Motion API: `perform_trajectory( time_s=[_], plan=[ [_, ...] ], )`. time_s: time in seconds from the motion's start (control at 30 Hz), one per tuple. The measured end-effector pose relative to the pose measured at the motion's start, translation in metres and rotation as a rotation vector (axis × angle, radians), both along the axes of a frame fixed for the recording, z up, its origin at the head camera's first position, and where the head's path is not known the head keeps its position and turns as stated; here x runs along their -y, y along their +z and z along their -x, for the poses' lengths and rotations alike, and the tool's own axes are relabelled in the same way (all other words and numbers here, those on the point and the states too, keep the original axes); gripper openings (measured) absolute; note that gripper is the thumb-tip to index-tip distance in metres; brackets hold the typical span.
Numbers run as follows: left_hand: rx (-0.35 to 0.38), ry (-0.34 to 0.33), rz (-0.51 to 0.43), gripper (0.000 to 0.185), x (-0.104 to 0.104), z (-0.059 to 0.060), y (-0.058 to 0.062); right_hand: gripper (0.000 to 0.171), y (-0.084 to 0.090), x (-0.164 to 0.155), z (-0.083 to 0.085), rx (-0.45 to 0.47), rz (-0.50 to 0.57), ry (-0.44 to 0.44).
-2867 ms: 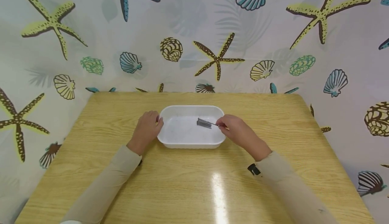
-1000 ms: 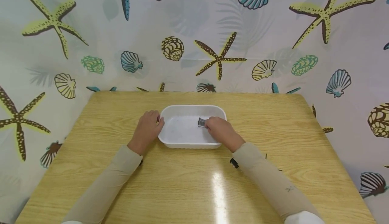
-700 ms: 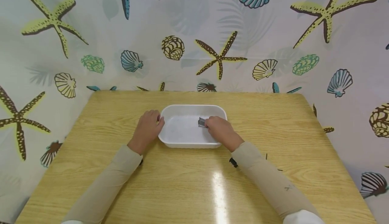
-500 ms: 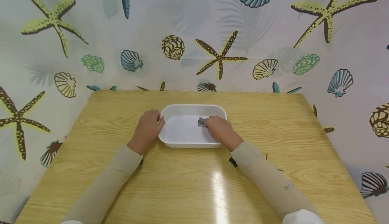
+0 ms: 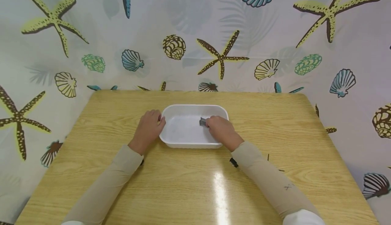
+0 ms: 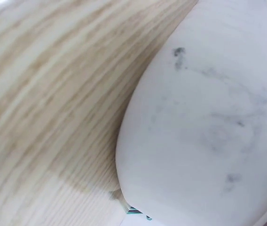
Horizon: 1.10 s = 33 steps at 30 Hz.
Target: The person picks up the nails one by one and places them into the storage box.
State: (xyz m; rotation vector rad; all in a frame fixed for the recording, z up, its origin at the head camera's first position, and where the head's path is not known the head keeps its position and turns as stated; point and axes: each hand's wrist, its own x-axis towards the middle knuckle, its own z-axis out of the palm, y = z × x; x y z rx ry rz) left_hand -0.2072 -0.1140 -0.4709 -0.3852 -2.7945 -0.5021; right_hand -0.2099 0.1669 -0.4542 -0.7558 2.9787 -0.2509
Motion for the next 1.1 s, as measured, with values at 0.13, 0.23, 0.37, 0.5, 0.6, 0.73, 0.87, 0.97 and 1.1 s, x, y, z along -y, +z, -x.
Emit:
perform_trajectory(
  time_s=[0.13, 0.23, 0.37, 0.5, 0.6, 0.73, 0.87, 0.97, 1.1],
  plan=[
    [0.007, 0.003, 0.004, 0.024, 0.0000, 0.0001, -0.0002, 0.013, 0.0004, 0.0007, 0.0009, 0.017, -0.003, -0.012],
    [0.003, 0.000, 0.008, 0.024, 0.0002, 0.0005, -0.0007, 0.013, 0.0006, 0.0011, 0.0014, 0.025, -0.001, -0.022],
    [-0.009, -0.006, 0.010, 0.024, 0.0006, 0.0007, -0.0010, 0.013, 0.0014, 0.0016, 0.0011, 0.024, 0.004, -0.029],
    [-0.016, -0.010, 0.009, 0.025, 0.0009, 0.0007, -0.0011, 0.013, 0.0022, 0.0023, 0.0005, 0.020, 0.005, -0.034],
    [-0.022, -0.013, 0.012, 0.025, 0.0008, 0.0002, -0.0009, 0.013, 0.0028, 0.0026, 0.0003, 0.021, 0.008, -0.039],
    [-0.023, -0.020, 0.000, 0.025, 0.0004, -0.0009, 0.0013, 0.011, 0.0035, 0.0030, 0.0001, -0.002, 0.008, -0.039],
    [-0.013, -0.018, -0.007, 0.025, 0.0001, -0.0013, 0.0028, 0.011, 0.0036, 0.0032, -0.0003, -0.029, 0.002, -0.036],
    [-0.003, -0.013, -0.004, 0.024, -0.0001, -0.0009, 0.0029, 0.011, 0.0037, 0.0031, -0.0005, -0.034, 0.002, -0.036],
    [0.009, -0.008, -0.007, 0.024, -0.0001, -0.0010, 0.0034, 0.010, 0.0039, 0.0033, -0.0009, -0.033, 0.003, -0.041]
  ],
)
